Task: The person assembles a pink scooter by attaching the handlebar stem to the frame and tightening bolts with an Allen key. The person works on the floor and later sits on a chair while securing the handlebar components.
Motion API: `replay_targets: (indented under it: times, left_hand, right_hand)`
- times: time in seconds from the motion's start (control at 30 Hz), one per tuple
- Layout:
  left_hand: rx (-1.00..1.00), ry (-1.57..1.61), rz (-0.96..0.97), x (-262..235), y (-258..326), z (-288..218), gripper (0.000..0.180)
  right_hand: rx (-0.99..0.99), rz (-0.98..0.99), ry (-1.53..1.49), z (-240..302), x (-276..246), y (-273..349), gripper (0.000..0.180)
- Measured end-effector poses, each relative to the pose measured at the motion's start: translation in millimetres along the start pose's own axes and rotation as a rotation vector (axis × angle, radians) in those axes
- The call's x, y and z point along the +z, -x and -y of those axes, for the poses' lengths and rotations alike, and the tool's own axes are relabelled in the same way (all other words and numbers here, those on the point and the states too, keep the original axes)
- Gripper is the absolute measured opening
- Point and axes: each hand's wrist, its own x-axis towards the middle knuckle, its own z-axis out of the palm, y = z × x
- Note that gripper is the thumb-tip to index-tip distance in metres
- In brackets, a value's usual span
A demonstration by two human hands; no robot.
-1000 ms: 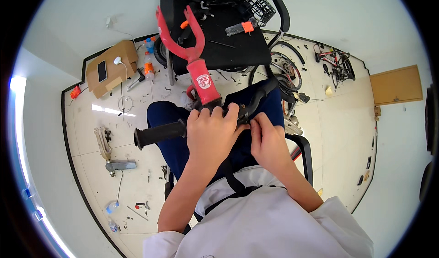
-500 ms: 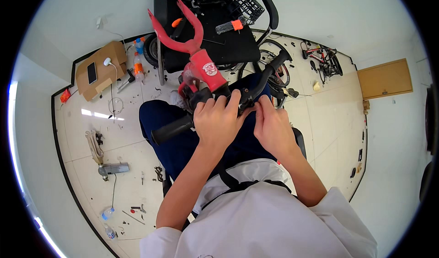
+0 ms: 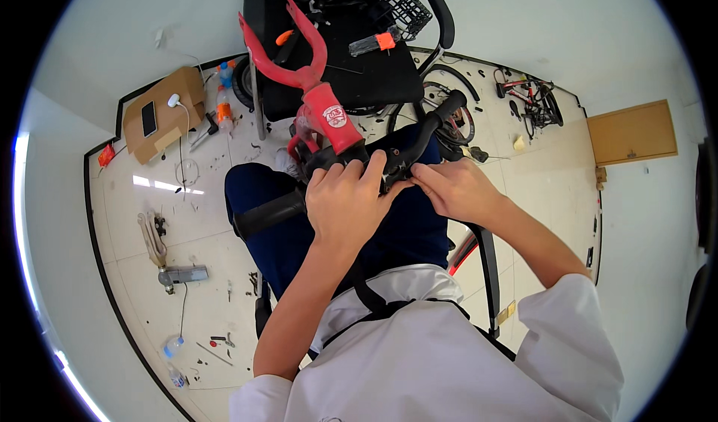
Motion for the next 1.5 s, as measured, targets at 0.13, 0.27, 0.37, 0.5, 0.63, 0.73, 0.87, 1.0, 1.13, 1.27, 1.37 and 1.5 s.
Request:
replay_targets:
  times: [0.13,0.27,0.37,0.5,0.63,0.73,0.87,1.0,1.13,1.27,1.37,1.5]
  left_hand:
    - [-0.005,0.001,0.008,-4.7,-2.1,-0.9,0.048]
    - [-0.02,-0.016,0.015,-3.6,-0.4,-0.4,0.048]
    - [-0.012,-0.014,0.001,-3.9,0.1,0.6,0.047]
    - [-0.001,-0.022,0.009,-5.7,-0.9,3.1,0.049]
    - [-0.007,-0.007,0.015,-9.1,-0.5,7.8,0.047]
    - [0.004,0.024,-0.011,-8.7,-3.8,11.8,0.047]
    - [0.035,0.04,0.012,-11.8,-4.8,15.4,0.048]
    - [0.025,0.046,0.063,-20.4,-3.1,13.6,0.047]
    - [0.017,0.05,0.107,-20.1,-1.8,12.7,0.048]
    - [0.008,0.043,0.044,-19.3,-2.7,10.8,0.05]
    - [0.022,0.027,0.043,-20.8,-6.4,9.7,0.051]
    - [-0.015,-0.013,0.028,-18.6,-7.3,8.6,0.053]
  right_hand:
    - [0.07,-0.028,-0.108,10.6,2.5,1.0,0.012]
    - [0.216,-0.024,-0.166,26.4,1.8,0.8,0.013]
    - [0.229,-0.048,-0.212,27.8,3.9,0.4,0.015]
    - [0.051,-0.037,-0.15,10.3,8.4,1.4,0.018]
    - [-0.153,0.017,-0.056,-3.0,2.4,-9.2,0.017]
    - [-0.414,0.035,0.045,-24.0,-6.6,-29.4,0.013]
    - [-0.939,-0.014,0.139,-54.8,-14.7,-82.0,0.026]
    - [-1.026,0.024,-0.066,-54.6,-10.3,-120.6,0.044]
    - [-0.649,-0.126,-0.127,-48.1,-2.1,-108.4,0.044]
    - [-0.236,-0.423,-0.342,-42.3,12.1,-104.5,0.04]
    - [0.279,-0.489,-0.858,-18.2,26.7,-102.3,0.036]
    - [0.603,-0.168,-1.621,-20.6,1.2,-126.1,0.029]
